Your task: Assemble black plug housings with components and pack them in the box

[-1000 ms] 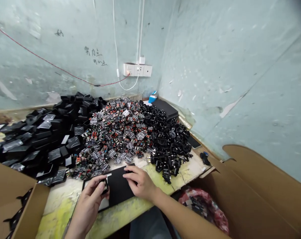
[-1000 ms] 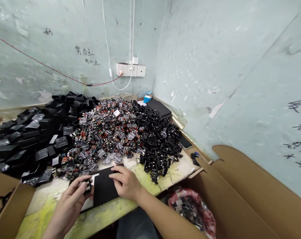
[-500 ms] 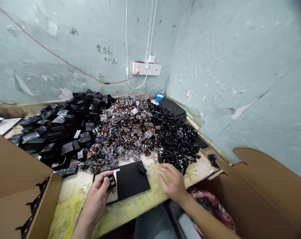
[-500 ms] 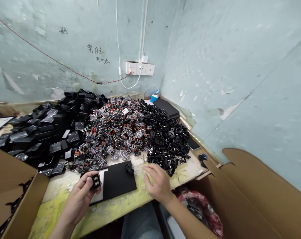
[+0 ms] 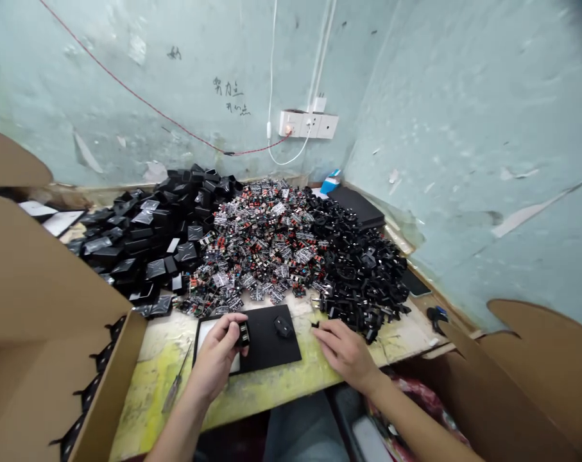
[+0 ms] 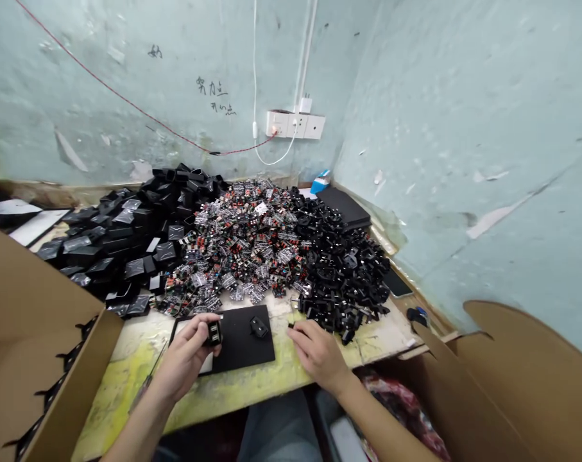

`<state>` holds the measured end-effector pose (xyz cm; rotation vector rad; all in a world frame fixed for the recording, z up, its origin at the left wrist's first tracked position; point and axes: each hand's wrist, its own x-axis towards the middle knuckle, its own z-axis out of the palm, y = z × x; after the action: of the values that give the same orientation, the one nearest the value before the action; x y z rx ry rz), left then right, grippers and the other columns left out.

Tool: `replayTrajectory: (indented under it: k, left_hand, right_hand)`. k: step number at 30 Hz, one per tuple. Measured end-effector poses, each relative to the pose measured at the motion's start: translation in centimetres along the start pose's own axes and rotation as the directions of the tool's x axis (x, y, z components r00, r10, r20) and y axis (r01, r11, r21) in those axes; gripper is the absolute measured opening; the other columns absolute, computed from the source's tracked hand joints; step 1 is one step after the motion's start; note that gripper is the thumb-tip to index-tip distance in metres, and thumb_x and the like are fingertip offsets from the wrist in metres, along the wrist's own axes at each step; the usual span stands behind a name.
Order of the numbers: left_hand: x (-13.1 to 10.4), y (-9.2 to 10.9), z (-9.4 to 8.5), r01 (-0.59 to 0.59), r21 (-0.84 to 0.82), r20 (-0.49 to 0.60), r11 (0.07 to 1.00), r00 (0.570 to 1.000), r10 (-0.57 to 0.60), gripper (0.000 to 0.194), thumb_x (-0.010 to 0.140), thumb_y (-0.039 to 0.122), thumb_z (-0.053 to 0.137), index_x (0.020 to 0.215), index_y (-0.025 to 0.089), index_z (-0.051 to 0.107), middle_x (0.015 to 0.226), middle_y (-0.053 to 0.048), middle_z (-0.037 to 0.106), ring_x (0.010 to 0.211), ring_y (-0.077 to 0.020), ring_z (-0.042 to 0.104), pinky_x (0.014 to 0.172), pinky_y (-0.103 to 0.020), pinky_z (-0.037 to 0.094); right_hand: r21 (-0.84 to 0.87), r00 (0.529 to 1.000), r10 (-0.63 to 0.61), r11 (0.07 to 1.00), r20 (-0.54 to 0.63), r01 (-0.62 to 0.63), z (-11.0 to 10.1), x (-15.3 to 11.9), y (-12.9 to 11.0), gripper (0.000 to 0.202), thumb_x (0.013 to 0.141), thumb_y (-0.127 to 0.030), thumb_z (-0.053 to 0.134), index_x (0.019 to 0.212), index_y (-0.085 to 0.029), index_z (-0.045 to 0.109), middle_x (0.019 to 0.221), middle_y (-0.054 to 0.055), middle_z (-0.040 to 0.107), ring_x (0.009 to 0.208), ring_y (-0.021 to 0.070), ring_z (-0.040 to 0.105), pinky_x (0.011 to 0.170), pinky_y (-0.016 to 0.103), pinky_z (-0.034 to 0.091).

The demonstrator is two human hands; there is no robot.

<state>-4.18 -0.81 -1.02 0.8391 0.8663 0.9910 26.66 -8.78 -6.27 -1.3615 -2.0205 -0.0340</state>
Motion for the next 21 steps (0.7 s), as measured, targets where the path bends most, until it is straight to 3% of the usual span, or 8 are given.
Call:
replayTrajectory:
  k: [3, 7, 11, 16, 19, 21]
  left_hand:
    - [-0.3, -0.1, -0.2, -0.006, -0.053, 0.013, 0.999, 1.0, 0.007, 0.042, 0.088, 0.052, 0.081, 0.108, 0.016, 0.075, 0.087, -0.006, 0.063, 0.073, -0.0168, 0.056, 0.061, -0.029, 0.049]
    - [-0.7, -0.3, -0.8, 0.001, -0.157, 0.05, 0.988, 0.999, 0.007, 0.038, 0.09, 0.049, 0.08, 0.108, 0.016, 0.075, 0.089, -0.008, 0.063, 0.076, -0.0184, 0.059, 0.063, -0.03, 0.049]
    - [-0.9, -0.7, -1.1, -0.005, -0.224, 0.068, 0.975, 0.997, 0.021, 0.036, 0.091, 0.048, 0.078, 0.107, 0.016, 0.075, 0.089, -0.008, 0.063, 0.075, -0.0178, 0.06, 0.064, -0.03, 0.049]
    - [-0.9, -1.0, -0.9, 0.001, -0.265, 0.094, 0.964, 0.995, 0.025, 0.035, 0.091, 0.047, 0.078, 0.106, 0.016, 0.073, 0.089, -0.007, 0.063, 0.074, -0.0181, 0.061, 0.063, -0.03, 0.048]
    - [-1.1, -0.9, -0.8, -0.008, -0.272, 0.106, 0.962, 0.994, 0.038, 0.035, 0.09, 0.047, 0.08, 0.105, 0.016, 0.073, 0.09, -0.007, 0.063, 0.075, -0.018, 0.061, 0.063, -0.03, 0.049]
    - [-1.2, -0.9, -0.6, -0.029, -0.263, 0.08, 0.964, 0.995, 0.052, 0.033, 0.091, 0.046, 0.08, 0.104, 0.017, 0.072, 0.09, -0.006, 0.063, 0.075, -0.0172, 0.061, 0.063, -0.029, 0.049]
  right_hand:
    - [-0.007, 1.0, 0.014, 1.0, -0.015, -0.014, 1.4, 2.4, 0.2, 0.042, 0.098, -0.006, 0.049, 0.122, -0.027, 0.077, 0.107, 0.01, 0.075, 0.1, 0.0261, 0.072, 0.086, 0.042, 0.064]
    - [-0.034, 0.995, 0.086, 0.996, -0.059, -0.088, 2.3, 4.8, -1.0, 0.027, 0.1, -0.02, 0.06, 0.117, -0.029, 0.079, 0.111, 0.009, 0.075, 0.105, 0.0301, 0.069, 0.094, 0.049, 0.059]
    - [0.09, 0.994, 0.043, 0.995, 0.104, -0.052, 3.2, 5.7, -3.3, 0.036, 0.095, -0.035, 0.075, 0.131, -0.03, 0.073, 0.121, 0.01, 0.073, 0.109, 0.0312, 0.071, 0.095, 0.048, 0.062]
    - [0.2, 0.964, 0.097, 0.969, 0.246, -0.148, 4.5, 6.3, -3.9, 0.031, 0.092, -0.023, 0.071, 0.122, -0.03, 0.076, 0.115, 0.008, 0.076, 0.099, 0.0287, 0.074, 0.087, 0.045, 0.065]
    - [0.419, 0.933, 0.241, 0.843, 0.268, -0.338, 4.1, 7.6, -4.6, 0.027, 0.093, -0.031, 0.073, 0.12, -0.029, 0.075, 0.113, 0.008, 0.077, 0.093, 0.0265, 0.075, 0.081, 0.042, 0.067]
    - [0.619, 0.902, 0.308, 0.657, 0.303, -0.432, 3.6, 8.7, -5.8, 0.03, 0.095, -0.04, 0.073, 0.123, -0.028, 0.072, 0.114, 0.008, 0.077, 0.094, 0.025, 0.075, 0.08, 0.041, 0.068]
